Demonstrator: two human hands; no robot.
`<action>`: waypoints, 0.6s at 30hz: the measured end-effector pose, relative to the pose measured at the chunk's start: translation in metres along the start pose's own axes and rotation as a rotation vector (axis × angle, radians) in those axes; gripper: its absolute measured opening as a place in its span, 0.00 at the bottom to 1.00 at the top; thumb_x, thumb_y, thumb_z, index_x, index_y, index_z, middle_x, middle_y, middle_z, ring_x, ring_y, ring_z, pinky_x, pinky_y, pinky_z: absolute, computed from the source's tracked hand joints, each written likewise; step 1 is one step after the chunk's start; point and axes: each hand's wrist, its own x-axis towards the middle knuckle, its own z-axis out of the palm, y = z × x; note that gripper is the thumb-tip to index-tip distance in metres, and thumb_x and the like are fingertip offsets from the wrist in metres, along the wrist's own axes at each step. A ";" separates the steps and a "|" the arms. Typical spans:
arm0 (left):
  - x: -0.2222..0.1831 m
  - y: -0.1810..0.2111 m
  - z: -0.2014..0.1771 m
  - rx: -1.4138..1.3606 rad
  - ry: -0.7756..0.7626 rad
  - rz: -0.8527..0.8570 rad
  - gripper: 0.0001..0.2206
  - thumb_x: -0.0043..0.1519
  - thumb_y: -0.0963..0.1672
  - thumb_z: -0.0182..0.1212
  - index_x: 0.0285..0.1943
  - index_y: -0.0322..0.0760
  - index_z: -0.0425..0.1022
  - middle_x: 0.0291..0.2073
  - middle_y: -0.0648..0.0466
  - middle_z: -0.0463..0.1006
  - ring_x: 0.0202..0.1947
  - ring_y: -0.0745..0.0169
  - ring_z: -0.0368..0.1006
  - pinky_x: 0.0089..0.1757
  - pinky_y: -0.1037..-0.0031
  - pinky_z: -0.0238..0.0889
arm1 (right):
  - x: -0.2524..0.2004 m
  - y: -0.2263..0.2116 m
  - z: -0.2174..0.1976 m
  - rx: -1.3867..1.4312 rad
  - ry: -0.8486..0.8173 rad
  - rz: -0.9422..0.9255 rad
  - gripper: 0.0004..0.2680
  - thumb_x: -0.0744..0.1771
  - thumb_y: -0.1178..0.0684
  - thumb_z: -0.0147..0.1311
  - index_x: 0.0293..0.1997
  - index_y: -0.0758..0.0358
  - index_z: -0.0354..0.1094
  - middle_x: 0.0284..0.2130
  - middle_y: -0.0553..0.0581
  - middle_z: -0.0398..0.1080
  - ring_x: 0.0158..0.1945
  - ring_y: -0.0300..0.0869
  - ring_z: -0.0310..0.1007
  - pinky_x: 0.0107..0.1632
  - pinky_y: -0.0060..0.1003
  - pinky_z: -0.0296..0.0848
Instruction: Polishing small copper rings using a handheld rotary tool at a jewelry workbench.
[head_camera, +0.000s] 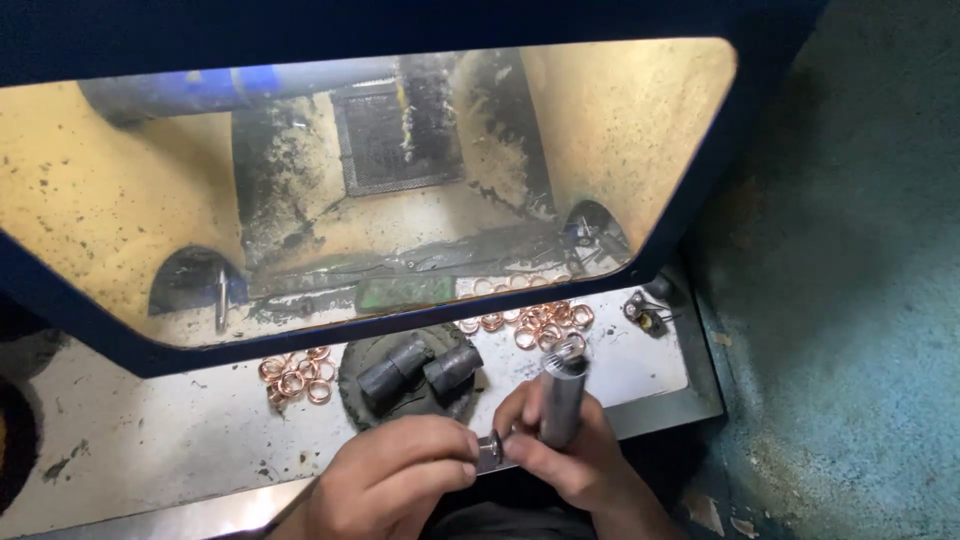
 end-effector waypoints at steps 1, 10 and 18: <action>-0.003 -0.003 0.002 0.002 0.001 -0.005 0.13 0.70 0.42 0.47 0.43 0.25 0.75 0.43 0.39 0.79 0.43 0.46 0.81 0.46 0.65 0.77 | 0.001 0.001 0.000 0.003 -0.003 0.003 0.09 0.67 0.61 0.57 0.39 0.60 0.56 0.33 0.65 0.72 0.34 0.46 0.70 0.40 0.38 0.70; -0.011 -0.002 0.009 -0.061 0.171 -0.003 0.09 0.68 0.38 0.50 0.39 0.25 0.76 0.42 0.40 0.80 0.42 0.44 0.84 0.45 0.62 0.82 | 0.008 0.005 -0.007 0.032 -0.094 0.059 0.09 0.67 0.57 0.61 0.43 0.62 0.61 0.37 0.68 0.74 0.40 0.48 0.75 0.45 0.43 0.74; -0.007 -0.001 0.011 0.186 0.001 -0.005 0.09 0.71 0.38 0.51 0.58 0.28 0.71 0.41 0.41 0.74 0.35 0.45 0.73 0.38 0.61 0.67 | 0.005 0.009 -0.006 0.037 -0.054 0.029 0.13 0.63 0.67 0.62 0.42 0.60 0.59 0.33 0.63 0.72 0.30 0.41 0.66 0.34 0.37 0.67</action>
